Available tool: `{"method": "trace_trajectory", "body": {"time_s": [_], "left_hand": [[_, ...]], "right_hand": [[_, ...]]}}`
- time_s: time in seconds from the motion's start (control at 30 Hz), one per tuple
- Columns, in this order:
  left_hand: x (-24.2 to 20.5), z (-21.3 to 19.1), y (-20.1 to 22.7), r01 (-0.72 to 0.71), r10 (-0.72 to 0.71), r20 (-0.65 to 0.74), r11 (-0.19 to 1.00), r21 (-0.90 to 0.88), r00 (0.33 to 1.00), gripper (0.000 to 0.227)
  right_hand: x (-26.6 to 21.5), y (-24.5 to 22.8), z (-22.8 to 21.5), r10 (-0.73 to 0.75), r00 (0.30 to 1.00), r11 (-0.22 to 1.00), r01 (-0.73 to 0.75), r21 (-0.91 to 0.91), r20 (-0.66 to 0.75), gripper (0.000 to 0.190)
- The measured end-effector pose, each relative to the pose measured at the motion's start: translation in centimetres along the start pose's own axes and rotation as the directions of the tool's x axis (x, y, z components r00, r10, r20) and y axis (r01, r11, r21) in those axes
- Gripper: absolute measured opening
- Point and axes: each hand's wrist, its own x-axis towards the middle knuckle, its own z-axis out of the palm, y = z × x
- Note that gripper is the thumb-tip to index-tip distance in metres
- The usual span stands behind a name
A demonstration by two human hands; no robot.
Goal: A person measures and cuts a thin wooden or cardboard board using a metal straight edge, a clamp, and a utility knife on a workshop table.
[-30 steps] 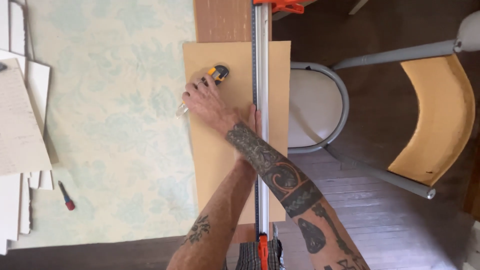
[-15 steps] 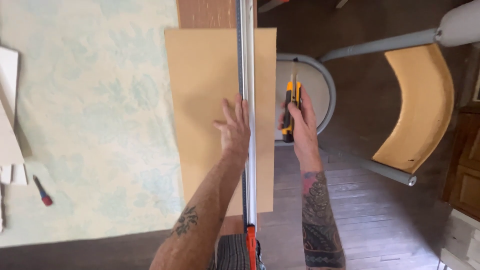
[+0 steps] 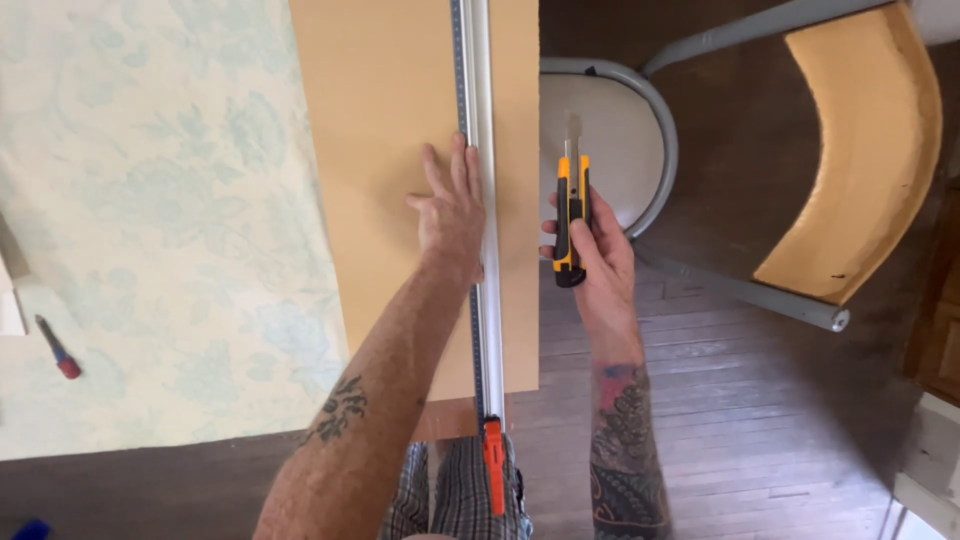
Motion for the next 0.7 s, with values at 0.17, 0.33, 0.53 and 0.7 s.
{"method": "trace_trajectory", "body": {"time_s": [0.17, 0.33, 0.53, 0.7], "left_hand": [[0.6, 0.8, 1.0, 0.057, -0.055, -0.05, 0.998, 0.031, 0.997, 0.164], [1.0, 0.7, 0.6, 0.028, -0.027, -0.021, 0.999, 0.036, 0.999, 0.159], [0.3, 0.2, 0.4, 0.013, -0.013, -0.013, 1.0, 0.024, 1.0, 0.153], [0.1, 0.0, 0.1, 0.013, -0.013, -0.03, 1.0, 0.003, 0.999, 0.144]], "right_hand": [[-0.1, 3.1, -0.6, -0.089, 0.996, 0.988, 0.085, -0.133, -0.027, 0.05], [0.5, 2.3, 1.3, -0.106, 0.993, 0.98, 0.095, -0.173, -0.059, 0.042], [1.6, 2.4, 1.8, -0.123, 0.988, 0.976, 0.102, -0.195, -0.096, 0.036], [2.3, 1.3, 3.0, -0.136, 0.987, 0.949, 0.104, -0.298, -0.09, 0.037]]}}
